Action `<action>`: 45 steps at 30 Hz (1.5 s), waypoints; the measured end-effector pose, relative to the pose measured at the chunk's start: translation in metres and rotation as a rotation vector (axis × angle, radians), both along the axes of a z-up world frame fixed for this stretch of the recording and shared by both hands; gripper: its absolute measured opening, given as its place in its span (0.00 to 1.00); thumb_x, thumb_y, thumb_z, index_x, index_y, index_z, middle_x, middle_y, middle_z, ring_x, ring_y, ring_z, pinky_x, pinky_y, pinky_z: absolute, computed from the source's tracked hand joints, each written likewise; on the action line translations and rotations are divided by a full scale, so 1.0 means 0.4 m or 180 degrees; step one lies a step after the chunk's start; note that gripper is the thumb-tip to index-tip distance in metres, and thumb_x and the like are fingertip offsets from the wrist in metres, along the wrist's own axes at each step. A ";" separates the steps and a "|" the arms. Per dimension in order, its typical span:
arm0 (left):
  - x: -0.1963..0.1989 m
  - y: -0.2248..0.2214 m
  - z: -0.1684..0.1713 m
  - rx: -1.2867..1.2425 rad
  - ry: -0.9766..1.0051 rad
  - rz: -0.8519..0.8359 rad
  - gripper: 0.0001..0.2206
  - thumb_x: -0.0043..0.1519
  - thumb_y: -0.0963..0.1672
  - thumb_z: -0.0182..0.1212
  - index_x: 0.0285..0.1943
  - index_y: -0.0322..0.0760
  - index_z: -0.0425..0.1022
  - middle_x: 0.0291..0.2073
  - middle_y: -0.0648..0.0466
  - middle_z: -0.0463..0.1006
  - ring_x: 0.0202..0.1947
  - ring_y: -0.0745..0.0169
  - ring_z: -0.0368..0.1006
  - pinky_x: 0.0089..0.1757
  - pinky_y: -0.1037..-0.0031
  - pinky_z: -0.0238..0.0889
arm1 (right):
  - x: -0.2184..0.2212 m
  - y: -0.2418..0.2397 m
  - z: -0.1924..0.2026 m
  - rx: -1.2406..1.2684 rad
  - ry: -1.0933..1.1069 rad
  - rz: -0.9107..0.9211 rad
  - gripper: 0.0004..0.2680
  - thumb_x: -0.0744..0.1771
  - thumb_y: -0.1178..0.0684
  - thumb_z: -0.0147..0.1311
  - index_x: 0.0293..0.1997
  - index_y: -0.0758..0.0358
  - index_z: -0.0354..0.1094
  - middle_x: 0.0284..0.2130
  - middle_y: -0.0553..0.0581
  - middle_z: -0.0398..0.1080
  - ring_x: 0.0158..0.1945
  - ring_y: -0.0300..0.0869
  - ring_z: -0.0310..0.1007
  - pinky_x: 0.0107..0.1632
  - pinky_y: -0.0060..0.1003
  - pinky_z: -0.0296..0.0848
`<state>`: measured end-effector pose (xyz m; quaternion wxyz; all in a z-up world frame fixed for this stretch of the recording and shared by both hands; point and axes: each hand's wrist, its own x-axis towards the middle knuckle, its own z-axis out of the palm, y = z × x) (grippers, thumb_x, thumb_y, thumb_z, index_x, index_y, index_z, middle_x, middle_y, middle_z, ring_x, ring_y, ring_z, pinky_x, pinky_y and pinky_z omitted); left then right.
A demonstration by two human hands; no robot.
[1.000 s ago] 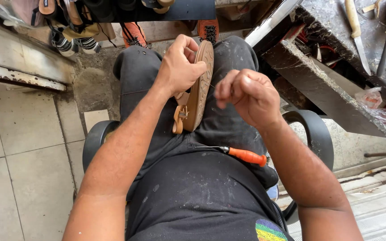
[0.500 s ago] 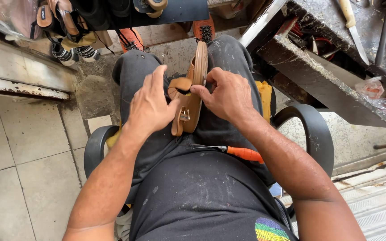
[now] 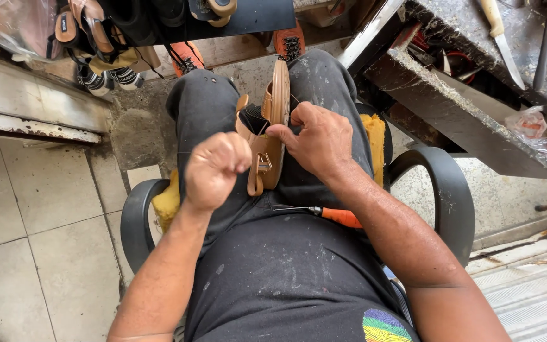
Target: Hand-stitching the sole of a leather sandal using a needle and thread
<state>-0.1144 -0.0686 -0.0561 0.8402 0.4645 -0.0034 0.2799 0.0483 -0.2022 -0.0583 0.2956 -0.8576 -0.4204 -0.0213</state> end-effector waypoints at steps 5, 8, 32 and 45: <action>-0.071 -0.035 -0.079 0.0660 0.0677 0.0103 0.20 0.69 0.41 0.47 0.19 0.40 0.56 0.18 0.54 0.57 0.22 0.62 0.54 0.29 0.75 0.53 | 0.015 -0.010 -0.007 -0.0061 0.0286 0.0008 0.20 0.61 0.29 0.68 0.28 0.52 0.65 0.18 0.50 0.66 0.27 0.48 0.76 0.31 0.42 0.72; -0.115 -0.040 -0.059 0.0800 0.0784 0.0131 0.21 0.69 0.40 0.45 0.18 0.40 0.55 0.18 0.53 0.59 0.22 0.61 0.55 0.29 0.74 0.54 | 0.005 -0.009 0.002 -0.0080 0.0573 0.0003 0.18 0.60 0.31 0.70 0.28 0.50 0.66 0.18 0.51 0.67 0.28 0.49 0.76 0.32 0.43 0.71; 0.113 -0.059 0.073 0.3431 -0.0047 0.1610 0.18 0.58 0.34 0.54 0.58 0.33 0.73 0.40 0.47 0.73 0.36 0.47 0.73 0.39 0.63 0.73 | 0.020 -0.015 -0.010 -0.0423 0.1337 0.0514 0.10 0.62 0.51 0.60 0.45 0.48 0.68 0.28 0.55 0.74 0.41 0.56 0.78 0.40 0.53 0.74; 0.121 -0.080 0.042 0.4912 -0.0223 0.0796 0.07 0.62 0.38 0.50 0.42 0.38 0.75 0.26 0.48 0.70 0.28 0.43 0.71 0.33 0.59 0.68 | 0.059 -0.021 0.030 0.1400 0.2994 0.0439 0.06 0.66 0.67 0.57 0.44 0.68 0.77 0.19 0.55 0.69 0.16 0.37 0.71 0.21 0.30 0.71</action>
